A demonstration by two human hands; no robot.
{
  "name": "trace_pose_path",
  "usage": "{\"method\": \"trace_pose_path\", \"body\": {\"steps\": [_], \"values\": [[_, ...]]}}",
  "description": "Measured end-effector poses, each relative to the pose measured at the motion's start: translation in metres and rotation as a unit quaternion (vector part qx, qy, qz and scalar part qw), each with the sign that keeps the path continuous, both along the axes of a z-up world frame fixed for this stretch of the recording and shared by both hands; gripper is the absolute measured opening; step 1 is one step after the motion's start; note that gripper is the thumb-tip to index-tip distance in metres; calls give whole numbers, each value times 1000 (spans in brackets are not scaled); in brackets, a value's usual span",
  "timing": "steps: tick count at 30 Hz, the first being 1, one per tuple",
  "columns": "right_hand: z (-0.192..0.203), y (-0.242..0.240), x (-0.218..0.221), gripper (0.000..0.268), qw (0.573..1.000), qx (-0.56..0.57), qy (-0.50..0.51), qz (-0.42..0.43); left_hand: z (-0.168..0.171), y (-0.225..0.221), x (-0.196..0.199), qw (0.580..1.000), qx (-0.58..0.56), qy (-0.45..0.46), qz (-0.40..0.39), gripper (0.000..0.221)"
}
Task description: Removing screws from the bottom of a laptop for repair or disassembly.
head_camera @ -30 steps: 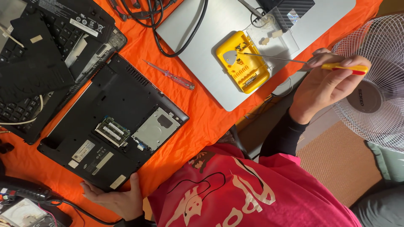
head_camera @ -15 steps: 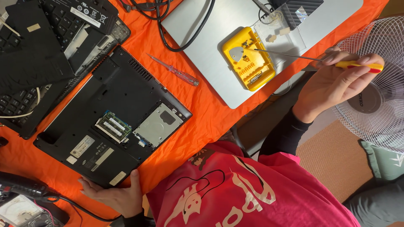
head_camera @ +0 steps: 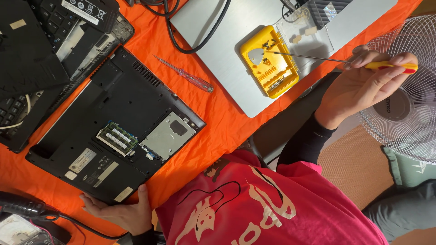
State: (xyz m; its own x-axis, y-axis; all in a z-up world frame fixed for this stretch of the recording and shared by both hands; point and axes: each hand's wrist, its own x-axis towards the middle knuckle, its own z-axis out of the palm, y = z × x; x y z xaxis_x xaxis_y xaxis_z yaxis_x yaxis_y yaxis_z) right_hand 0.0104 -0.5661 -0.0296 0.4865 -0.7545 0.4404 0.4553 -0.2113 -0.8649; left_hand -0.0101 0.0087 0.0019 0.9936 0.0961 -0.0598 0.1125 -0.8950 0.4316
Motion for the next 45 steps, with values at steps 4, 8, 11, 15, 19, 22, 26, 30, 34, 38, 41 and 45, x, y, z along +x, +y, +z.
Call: {"method": "trace_pose_path", "body": {"steps": [4, 8, 11, 15, 19, 22, 26, 30, 34, 38, 41, 45], "values": [[-5, -5, -3, 25, 1000, 11, -9, 6, 1, -1, 0, 1000, 3, -6, -10, 121], [-7, -11, -3, 24, 1000, 14, -13, 12, -1, 2, -2, 1000, 7, -6, -11, 121], [-6, -11, -1, 23, 1000, 6, -17, 22, -2, 3, -3, 1000, 17, -1, -3, 121], [-7, -12, -2, 23, 999, 10, -36, 26, 3, 0, -1, 999, 37, 11, 4, 124], [-12, -24, -20, 24, 1000, 8, -29, 5, -17, 20, -14, 999, 4, -28, -36, 122], [-45, 8, -6, 24, 996, 69, -24, 52, -3, 3, -6, 999, -28, 5, 24, 124], [-80, 51, 29, 24, 984, 131, -30, 114, 9, -10, 4, 999, 28, -5, 45, 126], [-102, 83, 53, 24, 969, 171, -29, 174, 20, -17, 10, 999, 2, 6, 49, 125], [-110, 93, 64, 24, 961, 181, -24, 205, 15, -17, 8, 1000, 5, -14, 13, 126], [-120, 95, 64, 24, 958, 183, -17, 222, 14, -18, 10, 999, -6, -31, 12, 127], [-148, 89, 45, 24, 956, 182, -13, 230, 14, -18, 10, 999, 0, -40, 6, 129], [-182, 70, 7, 24, 954, 180, -10, 239, 11, -17, 8, 999, -16, -33, 13, 126]]}}
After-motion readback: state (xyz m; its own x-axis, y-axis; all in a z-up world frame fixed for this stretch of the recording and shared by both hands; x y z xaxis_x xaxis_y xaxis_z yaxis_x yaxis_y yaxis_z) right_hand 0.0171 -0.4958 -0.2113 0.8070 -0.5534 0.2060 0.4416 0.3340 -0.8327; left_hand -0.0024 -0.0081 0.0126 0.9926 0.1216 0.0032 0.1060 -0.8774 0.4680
